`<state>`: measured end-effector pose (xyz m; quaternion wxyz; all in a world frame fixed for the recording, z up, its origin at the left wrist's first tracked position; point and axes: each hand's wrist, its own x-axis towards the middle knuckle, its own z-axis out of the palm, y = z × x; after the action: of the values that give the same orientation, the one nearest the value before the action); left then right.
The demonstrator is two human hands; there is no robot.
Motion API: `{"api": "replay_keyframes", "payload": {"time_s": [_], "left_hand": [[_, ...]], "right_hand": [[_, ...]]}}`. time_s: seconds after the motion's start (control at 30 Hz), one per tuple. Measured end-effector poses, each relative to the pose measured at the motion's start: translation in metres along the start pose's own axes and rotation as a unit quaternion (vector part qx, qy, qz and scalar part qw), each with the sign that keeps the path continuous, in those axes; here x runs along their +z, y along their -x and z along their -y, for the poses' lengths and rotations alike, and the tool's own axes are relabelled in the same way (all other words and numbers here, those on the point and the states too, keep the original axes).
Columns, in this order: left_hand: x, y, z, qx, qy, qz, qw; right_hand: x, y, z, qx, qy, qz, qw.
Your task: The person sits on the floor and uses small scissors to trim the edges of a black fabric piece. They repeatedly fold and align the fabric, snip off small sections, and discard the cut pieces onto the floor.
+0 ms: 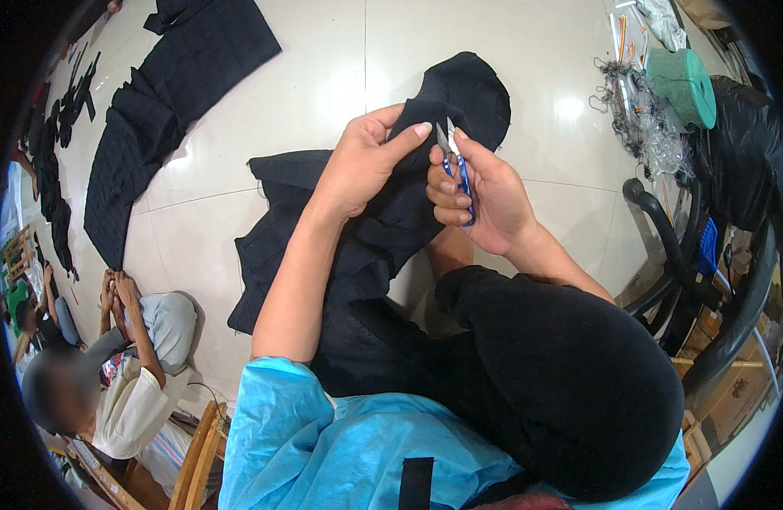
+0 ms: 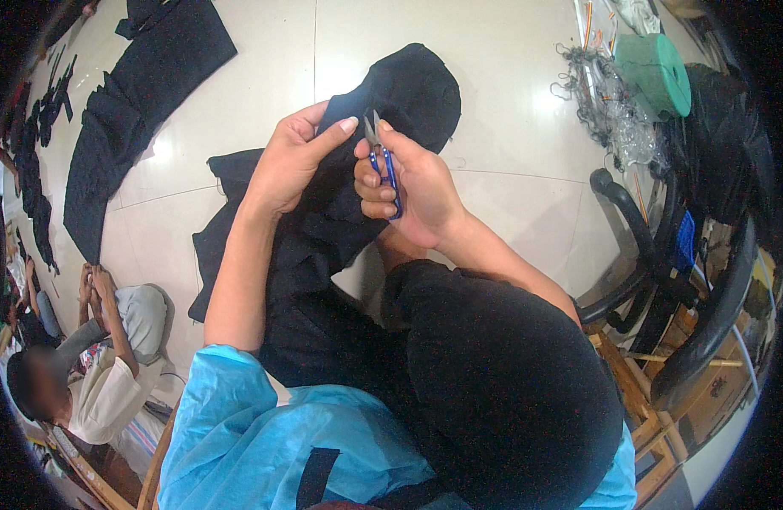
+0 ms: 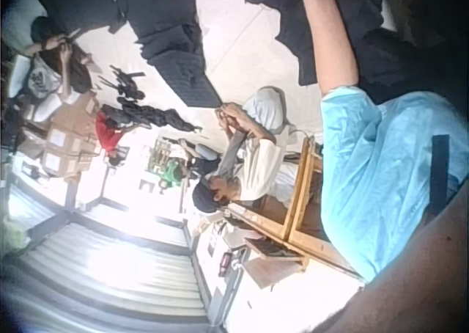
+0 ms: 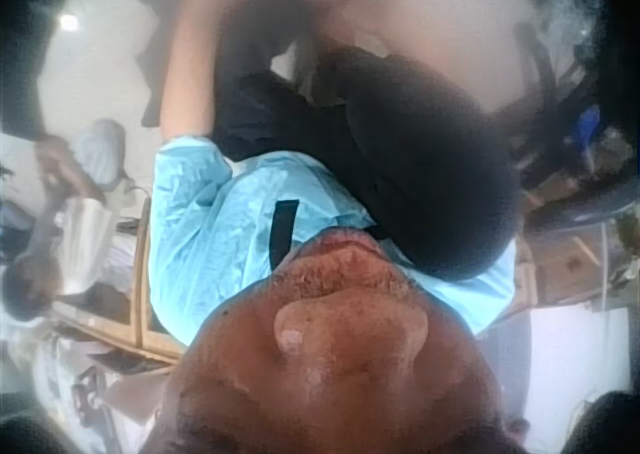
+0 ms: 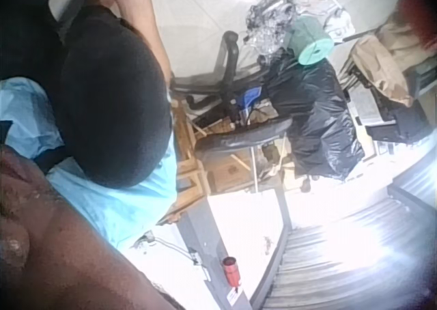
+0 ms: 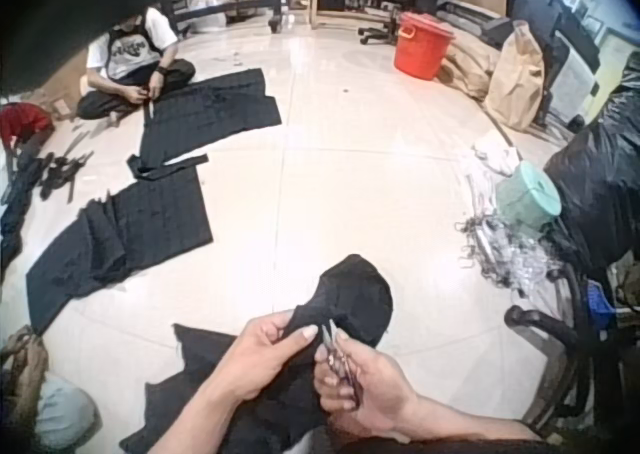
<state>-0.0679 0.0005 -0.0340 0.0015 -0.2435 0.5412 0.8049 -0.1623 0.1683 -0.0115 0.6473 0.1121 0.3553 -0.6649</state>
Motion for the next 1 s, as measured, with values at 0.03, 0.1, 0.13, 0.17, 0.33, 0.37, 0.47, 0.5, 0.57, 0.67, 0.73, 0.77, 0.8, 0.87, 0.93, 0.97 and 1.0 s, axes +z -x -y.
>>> {"api": "replay_keyframes", "payload": {"time_s": [0.03,0.1,0.13,0.17,0.33,0.37,0.47,0.5,0.57,0.67,0.73,0.77,0.8,0.87,0.93,0.97,1.0], "left_hand": [[0.001,0.000,0.000,-0.001,-0.005,-0.001,1.000],[0.002,0.001,-0.002,-0.005,-0.014,-0.004,1.000],[0.003,0.001,-0.002,-0.004,-0.011,-0.003,1.000],[0.003,0.001,-0.002,-0.003,-0.007,-0.002,1.000],[0.013,0.001,0.000,0.017,0.008,-0.024,1.000],[0.015,0.001,0.000,0.013,0.020,-0.024,0.999],[0.019,0.000,0.007,0.008,0.088,-0.005,0.996],[0.021,0.000,0.009,0.008,0.117,0.004,0.993],[0.029,0.001,0.010,0.019,0.111,-0.010,0.994],[0.034,0.002,0.008,0.025,0.095,-0.022,0.995],[0.034,0.002,0.009,0.030,0.082,-0.022,0.996],[0.033,0.001,0.010,0.036,0.075,-0.019,0.996],[0.033,0.001,0.011,0.041,0.069,-0.017,0.997],[0.032,0.001,0.011,0.031,0.076,-0.015,0.997],[0.033,0.002,0.012,0.033,0.090,-0.020,0.995],[0.036,0.002,0.013,0.042,0.101,-0.025,0.994],[0.038,0.002,0.013,0.050,0.113,-0.030,0.992]], "right_hand": [[0.000,0.000,0.000,0.000,-0.001,0.001,1.000],[0.001,0.000,0.001,-0.001,-0.004,0.003,1.000],[0.002,0.000,0.001,-0.004,-0.004,0.004,1.000],[0.001,0.000,0.002,-0.008,-0.004,0.005,1.000],[-0.002,-0.003,-0.002,-0.026,-0.026,0.018,0.999],[-0.005,-0.004,-0.003,-0.031,-0.030,0.020,0.999],[-0.006,-0.006,-0.004,-0.045,-0.039,0.009,0.998],[-0.006,-0.006,-0.004,-0.049,-0.042,0.002,0.998],[-0.006,-0.005,-0.003,-0.054,-0.038,-0.009,0.998],[-0.007,-0.004,-0.002,-0.053,-0.034,-0.024,0.998],[-0.007,-0.004,-0.002,-0.053,-0.029,-0.035,0.998],[-0.006,-0.004,-0.002,-0.054,-0.025,-0.041,0.997],[-0.005,-0.003,-0.002,-0.056,-0.020,-0.047,0.997],[-0.005,-0.004,-0.003,-0.058,-0.023,-0.049,0.997],[-0.005,-0.005,-0.004,-0.063,-0.027,-0.047,0.997],[-0.005,-0.005,-0.005,-0.067,-0.028,-0.044,0.996],[-0.004,-0.005,-0.005,-0.071,-0.030,-0.042,0.996]]}}
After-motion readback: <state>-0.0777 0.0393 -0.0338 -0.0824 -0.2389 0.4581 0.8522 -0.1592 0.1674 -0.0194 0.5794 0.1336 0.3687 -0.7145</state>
